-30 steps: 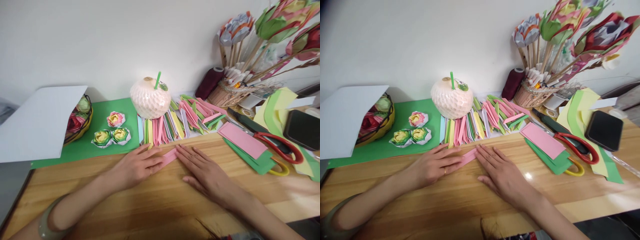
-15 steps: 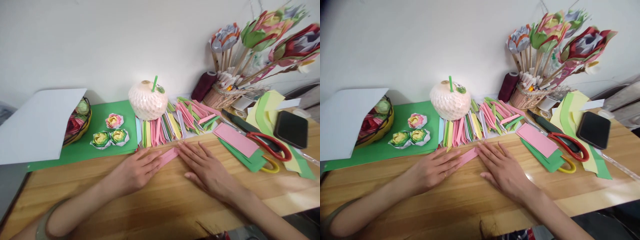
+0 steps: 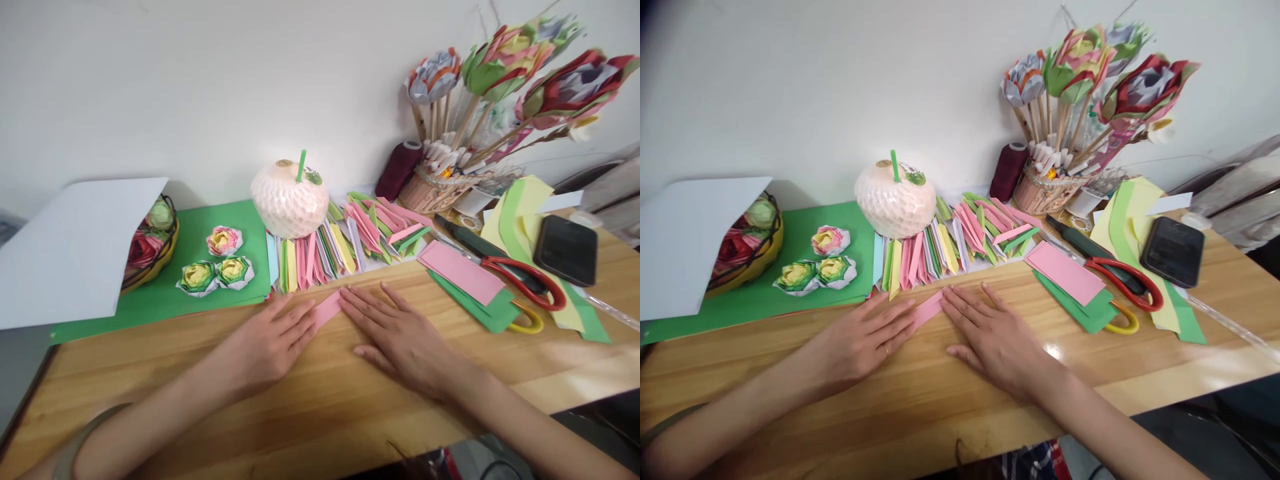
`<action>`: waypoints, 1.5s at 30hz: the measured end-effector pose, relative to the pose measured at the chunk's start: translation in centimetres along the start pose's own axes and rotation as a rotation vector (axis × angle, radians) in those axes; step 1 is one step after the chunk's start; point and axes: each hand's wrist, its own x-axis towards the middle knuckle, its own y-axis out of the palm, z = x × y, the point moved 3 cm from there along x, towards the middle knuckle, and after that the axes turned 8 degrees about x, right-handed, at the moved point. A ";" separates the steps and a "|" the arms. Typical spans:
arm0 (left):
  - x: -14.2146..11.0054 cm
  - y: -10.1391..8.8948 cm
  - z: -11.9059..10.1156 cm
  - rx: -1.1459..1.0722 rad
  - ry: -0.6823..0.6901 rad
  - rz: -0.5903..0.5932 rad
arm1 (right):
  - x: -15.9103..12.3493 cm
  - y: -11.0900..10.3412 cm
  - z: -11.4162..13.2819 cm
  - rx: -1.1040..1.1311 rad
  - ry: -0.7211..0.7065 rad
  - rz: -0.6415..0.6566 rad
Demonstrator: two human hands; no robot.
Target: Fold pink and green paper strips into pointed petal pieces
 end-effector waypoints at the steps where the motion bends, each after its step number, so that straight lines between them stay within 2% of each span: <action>1: 0.0 -0.1 -0.1 -0.002 -0.001 0.009 | 0.0 0.0 -0.1 0.001 -0.001 -0.008; 6: -0.2 -0.5 -0.4 -0.035 -0.021 0.044 | 0.0 -0.3 0.5 -0.018 0.015 -0.087; 9: 0.0 -1.0 -0.5 -0.028 -0.039 -0.009 | -0.3 -0.6 1.3 -0.058 -0.011 -0.142; 13: 0.2 -1.5 -0.9 -0.010 -0.035 -0.106 | -0.4 -0.8 2.6 -0.092 -0.124 -0.165; 17: 0.3 -1.6 -1.2 0.000 -0.042 -0.176 | 0.1 -1.0 2.9 -0.067 -0.124 -0.142; 24: 1.1 -1.0 -1.1 -0.041 -0.193 -0.166 | 1.1 -1.3 2.7 -0.107 -0.143 -0.083; 29: 1.5 -0.9 -0.6 -0.236 -0.395 -0.175 | 1.4 -0.8 1.9 0.040 -0.055 -0.150; 35: 1.1 0.0 0.3 -0.473 -0.611 -0.079 | 1.9 0.0 0.8 0.170 0.076 -0.204; 41: 1.1 0.5 0.5 -0.485 -0.726 0.041 | 2.3 0.1 0.2 0.173 0.120 -0.193; 45: 1.3 0.6 0.4 -0.459 -0.802 0.191 | 2.4 0.3 0.1 0.161 0.136 -0.178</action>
